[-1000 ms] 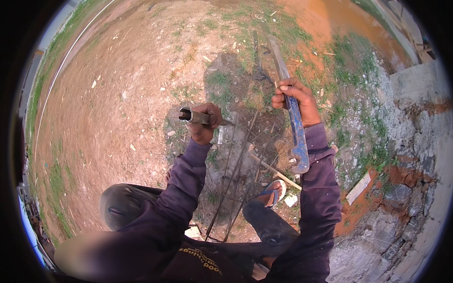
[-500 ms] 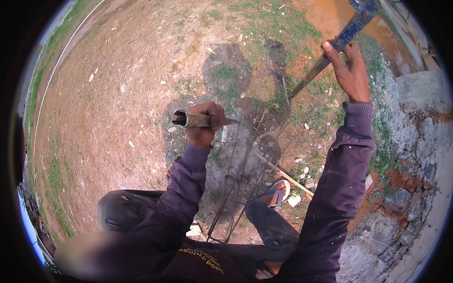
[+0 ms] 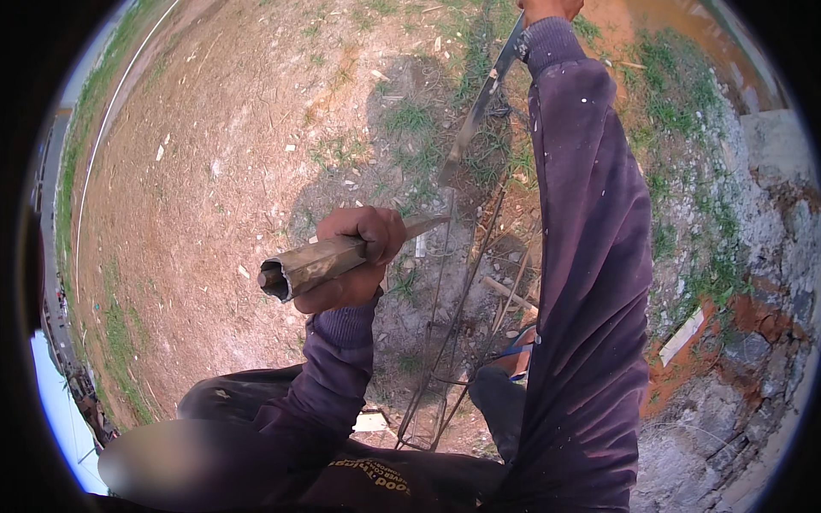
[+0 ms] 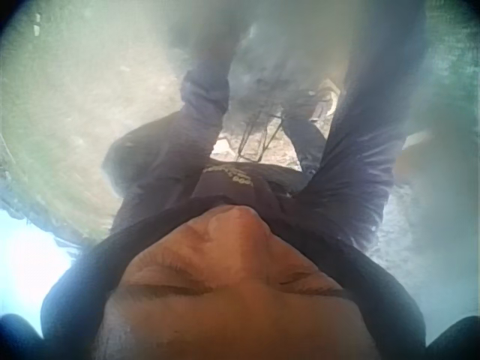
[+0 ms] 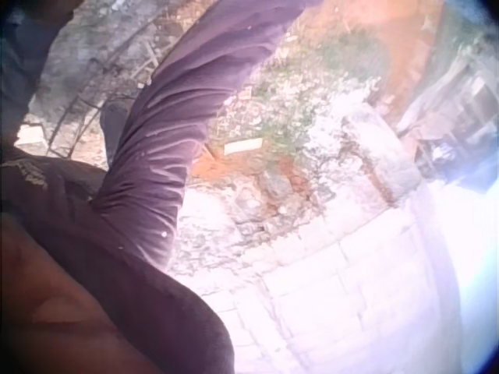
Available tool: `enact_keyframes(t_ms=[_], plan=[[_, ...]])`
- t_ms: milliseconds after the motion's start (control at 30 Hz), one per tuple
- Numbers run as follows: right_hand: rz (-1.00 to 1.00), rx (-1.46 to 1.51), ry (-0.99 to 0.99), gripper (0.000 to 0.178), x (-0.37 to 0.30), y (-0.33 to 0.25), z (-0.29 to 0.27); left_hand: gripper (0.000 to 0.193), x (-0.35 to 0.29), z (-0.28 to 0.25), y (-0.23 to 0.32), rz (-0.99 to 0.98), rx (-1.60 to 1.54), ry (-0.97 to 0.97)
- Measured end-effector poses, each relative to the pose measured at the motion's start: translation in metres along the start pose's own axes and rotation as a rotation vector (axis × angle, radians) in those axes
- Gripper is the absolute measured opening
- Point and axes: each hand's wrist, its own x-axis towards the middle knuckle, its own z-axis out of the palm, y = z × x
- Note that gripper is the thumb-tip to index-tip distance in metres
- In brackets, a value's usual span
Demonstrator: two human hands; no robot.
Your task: The person assembles a rebar cage by hand, using a metal bar and a hammer to bend and secure the wire ties. The person repeatedly positions the rebar, bends the ties, and hammers them into place.
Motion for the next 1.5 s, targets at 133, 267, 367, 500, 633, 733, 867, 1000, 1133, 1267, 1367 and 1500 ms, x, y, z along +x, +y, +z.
enact_keyframes(t_ms=[133, 267, 367, 500, 633, 733, 867, 1000, 1133, 1267, 1367, 1500], plan=[[-0.062, -0.225, -0.065, 0.046, 0.004, 0.030, 0.014, 0.054, 0.002, 0.000, -0.002, 0.099, -0.082, -0.016], [-0.127, -0.240, -0.115, 0.049, 0.016, 0.037, 0.028, 0.049, 0.004, 0.000, -0.004, 0.168, -0.092, -0.030], [-0.072, -0.157, -0.137, 0.051, 0.022, 0.033, 0.036, 0.053, 0.004, -0.001, -0.003, 0.187, -0.053, -0.035], [-0.003, -0.138, -0.160, 0.053, 0.020, 0.031, 0.039, 0.056, 0.006, -0.001, -0.005, 0.220, -0.057, -0.059], [-0.040, -0.239, -0.182, 0.051, 0.014, 0.042, 0.036, 0.059, 0.007, 0.001, -0.005, 0.198, -0.077, -0.059], [-0.018, -0.242, -0.197, 0.046, 0.011, 0.052, 0.034, 0.061, 0.006, 0.000, -0.004, 0.196, -0.085, -0.074], [0.007, -0.122, -0.262, 0.029, 0.008, 0.059, 0.029, 0.060, 0.006, -0.002, -0.005, 0.195, -0.069, -0.073], [0.177, 0.001, -0.354, 0.020, 0.000, 0.077, 0.018, 0.056, 0.008, -0.002, -0.010, 0.279, -0.156, -0.078], [0.123, -0.566, -0.217, 0.024, -0.013, 0.131, 0.006, 0.055, 0.008, 0.000, -0.009, 0.258, -0.132, -0.080], [0.212, -0.449, -0.293, 0.030, -0.013, 0.200, -0.015, 0.055, 0.007, 0.002, -0.004, 0.206, -0.075, -0.030], [0.206, -0.390, -0.242, 0.031, -0.006, 0.240, -0.021, 0.055, 0.008, 0.002, -0.003, 0.206, -0.075, -0.038], [0.331, -0.305, -0.245, 0.037, -0.004, 0.267, -0.024, 0.057, 0.011, 0.004, -0.005, 0.210, -0.045, -0.049]])
